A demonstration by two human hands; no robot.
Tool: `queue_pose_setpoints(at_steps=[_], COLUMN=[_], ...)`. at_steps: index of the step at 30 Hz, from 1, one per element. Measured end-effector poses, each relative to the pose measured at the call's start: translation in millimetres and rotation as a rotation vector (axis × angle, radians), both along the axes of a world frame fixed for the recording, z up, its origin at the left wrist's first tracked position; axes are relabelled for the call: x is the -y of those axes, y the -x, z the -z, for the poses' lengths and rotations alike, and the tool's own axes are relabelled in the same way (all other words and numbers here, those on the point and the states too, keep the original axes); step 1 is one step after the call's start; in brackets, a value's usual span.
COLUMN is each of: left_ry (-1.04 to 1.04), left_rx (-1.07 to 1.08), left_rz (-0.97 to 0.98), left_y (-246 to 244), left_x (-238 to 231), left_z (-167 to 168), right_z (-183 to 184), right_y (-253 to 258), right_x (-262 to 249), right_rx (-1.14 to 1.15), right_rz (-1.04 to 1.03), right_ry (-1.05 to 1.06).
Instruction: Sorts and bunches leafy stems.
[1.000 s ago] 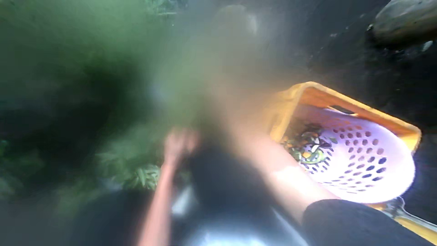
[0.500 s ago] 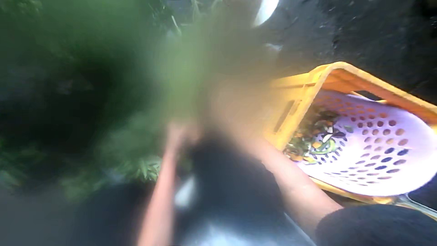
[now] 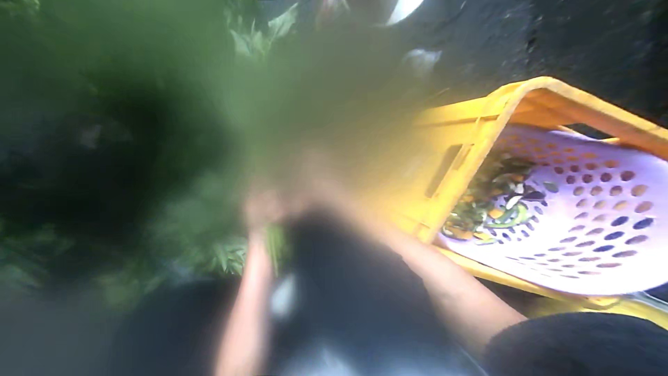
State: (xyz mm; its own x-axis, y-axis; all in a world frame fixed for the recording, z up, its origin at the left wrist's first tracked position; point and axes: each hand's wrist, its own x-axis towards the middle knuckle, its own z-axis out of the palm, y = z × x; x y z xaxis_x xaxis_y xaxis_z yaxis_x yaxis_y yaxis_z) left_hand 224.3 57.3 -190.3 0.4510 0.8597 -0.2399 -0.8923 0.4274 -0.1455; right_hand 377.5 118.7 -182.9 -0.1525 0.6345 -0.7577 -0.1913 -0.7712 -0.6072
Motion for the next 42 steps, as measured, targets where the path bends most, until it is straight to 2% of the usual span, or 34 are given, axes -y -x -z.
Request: queue_pose_setpoints(at_steps=[3,5,8,11,15,17,19,21,24,28,31,35,39,42], left_ry=[-0.055,-0.030,0.036,0.071,0.076,0.035,-0.006,-0.039,-0.075,-0.064,-0.046,-0.105,-0.120,-0.067], left_rx=[0.081,0.153,0.171,-0.144,-0.904,-1.150,-1.268,-1.299,-1.344,-1.329,-1.329,-1.490,-1.644,-1.479], left_rz=[0.015,0.022,0.074,0.196,0.308,0.305,0.298,0.299,0.332,0.332,0.334,0.376,0.413,0.400], left_y=[-2.3,-6.3,-7.5,-3.0,-6.6,-10.9,-13.1,-14.1,-16.8,-22.0,-17.7,-16.2,-24.3,-23.1], left_x=[-0.5,-0.2,-1.0,-9.1,-19.4,-17.9,-14.2,-13.2,-10.7,-13.9,-10.4,-8.3,-10.2,-13.6], left_z=[2.6,1.3,-3.4,-15.6,-23.1,-21.5,-19.6,-16.9,-14.6,-19.4,-17.0,-13.6,-21.0,-24.4], right_z=[-6.9,-21.6,-24.2,-7.6,1.2,4.1,-2.7,-6.0,5.1,-2.6,-4.9,-11.9,-10.6,-1.0], right_y=[3.1,7.7,14.7,14.0,4.5,-2.9,-7.8,-10.9,-7.5,2.0,-3.2,-10.6,2.0,1.2], right_x=[-9.8,-17.4,-23.2,-21.9,-18.2,-21.1,-22.4,-20.0,-23.1,-32.2,-34.6,-35.3,-35.7,-36.9], right_rx=[-0.033,-0.079,-0.169,-0.215,-0.204,0.057,0.476,0.765,0.867,0.817,0.711,0.508,0.628,0.730], right_rz=[-0.154,-0.304,-0.314,-0.260,-0.307,-0.488,-0.562,-0.402,-0.169,-0.242,-0.217,-0.133,-0.176,-0.215], right_ry=[-0.132,-0.131,-0.113,-0.181,-0.240,-0.329,-0.466,-0.664,-0.927,-0.825,-0.766,-0.547,-0.634,-0.724])
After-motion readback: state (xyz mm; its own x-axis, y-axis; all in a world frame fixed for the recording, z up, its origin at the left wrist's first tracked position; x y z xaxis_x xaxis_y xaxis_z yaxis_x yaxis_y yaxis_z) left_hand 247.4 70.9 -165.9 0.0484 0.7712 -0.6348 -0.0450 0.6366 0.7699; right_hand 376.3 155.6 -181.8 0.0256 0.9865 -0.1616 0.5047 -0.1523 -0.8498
